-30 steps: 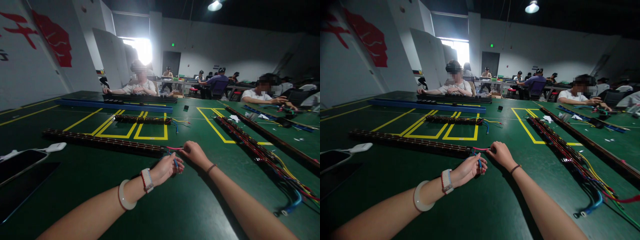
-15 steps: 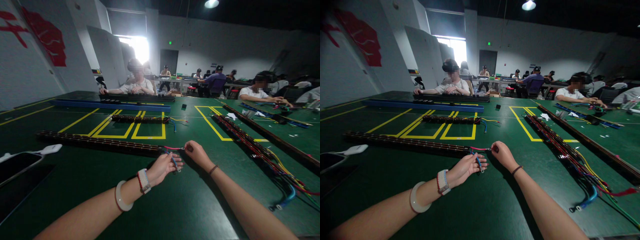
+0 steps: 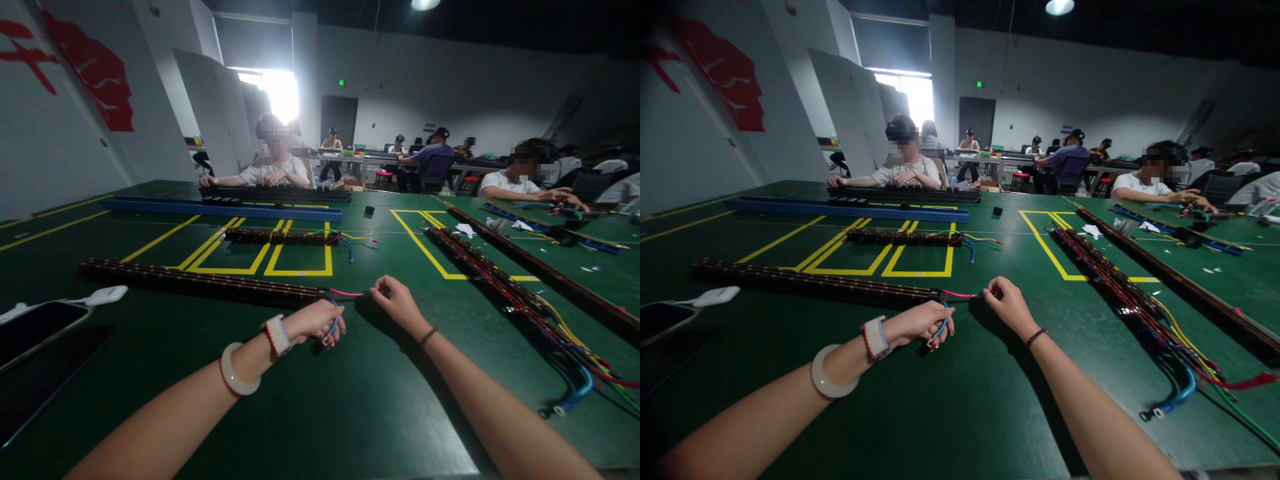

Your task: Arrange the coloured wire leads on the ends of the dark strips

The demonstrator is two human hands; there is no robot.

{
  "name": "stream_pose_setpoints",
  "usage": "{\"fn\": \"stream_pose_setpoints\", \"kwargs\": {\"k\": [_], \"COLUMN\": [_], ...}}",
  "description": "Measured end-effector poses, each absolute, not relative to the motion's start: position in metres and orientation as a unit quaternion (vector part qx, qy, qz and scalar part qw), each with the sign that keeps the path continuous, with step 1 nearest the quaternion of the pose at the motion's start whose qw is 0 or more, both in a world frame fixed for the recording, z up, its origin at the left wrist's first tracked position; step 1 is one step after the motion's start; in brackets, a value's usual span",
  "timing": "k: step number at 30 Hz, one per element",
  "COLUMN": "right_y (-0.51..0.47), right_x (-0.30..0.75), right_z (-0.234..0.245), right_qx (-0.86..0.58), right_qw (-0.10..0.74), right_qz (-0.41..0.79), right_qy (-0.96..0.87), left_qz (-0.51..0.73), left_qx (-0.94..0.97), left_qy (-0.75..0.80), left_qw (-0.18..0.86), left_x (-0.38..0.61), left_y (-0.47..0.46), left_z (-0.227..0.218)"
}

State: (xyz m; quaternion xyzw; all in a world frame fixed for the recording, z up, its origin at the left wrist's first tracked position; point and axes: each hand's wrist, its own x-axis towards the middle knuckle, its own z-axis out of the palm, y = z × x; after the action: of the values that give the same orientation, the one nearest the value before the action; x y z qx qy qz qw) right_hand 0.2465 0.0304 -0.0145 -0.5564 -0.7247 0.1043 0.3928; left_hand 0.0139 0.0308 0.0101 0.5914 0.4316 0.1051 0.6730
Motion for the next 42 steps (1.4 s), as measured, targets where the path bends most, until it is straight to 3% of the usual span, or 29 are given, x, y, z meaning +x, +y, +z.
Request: {"fn": "stream_pose_setpoints", "kwargs": {"k": [11, 23, 28, 31, 33, 37, 42], "right_y": [0.030, 0.024, 0.015, 0.006, -0.001, -0.015, -0.022], "right_x": [0.239, 0.235, 0.228, 0.217, 0.209, 0.196, 0.193], "right_z": [-0.016, -0.009, 0.000, 0.006, 0.009, 0.011, 0.013], "right_qx": [-0.535, -0.518, -0.502, -0.463, -0.413, -0.345, -0.319], "right_qw": [0.363, 0.396, 0.439, 0.494, 0.526, 0.535, 0.519], "right_qz": [0.100, 0.129, 0.187, 0.315, 0.407, 0.517, 0.568], "right_qy": [-0.756, -0.748, -0.721, -0.665, -0.621, -0.572, -0.553], "left_qz": [0.116, 0.102, 0.018, 0.100, 0.120, 0.125, 0.126], "left_qx": [0.577, 0.585, 0.709, 0.865, 0.915, 0.942, 0.943], "left_qy": [0.439, 0.435, 0.460, 0.443, 0.379, 0.308, 0.291], "left_qw": [0.679, 0.677, 0.534, 0.212, 0.072, -0.039, -0.100], "left_x": [0.019, 0.023, 0.023, 0.025, 0.028, 0.033, 0.033], "left_y": [0.024, 0.021, 0.008, -0.011, -0.024, -0.038, -0.041], "left_z": [0.011, 0.014, 0.027, 0.038, 0.044, 0.049, 0.052]}}
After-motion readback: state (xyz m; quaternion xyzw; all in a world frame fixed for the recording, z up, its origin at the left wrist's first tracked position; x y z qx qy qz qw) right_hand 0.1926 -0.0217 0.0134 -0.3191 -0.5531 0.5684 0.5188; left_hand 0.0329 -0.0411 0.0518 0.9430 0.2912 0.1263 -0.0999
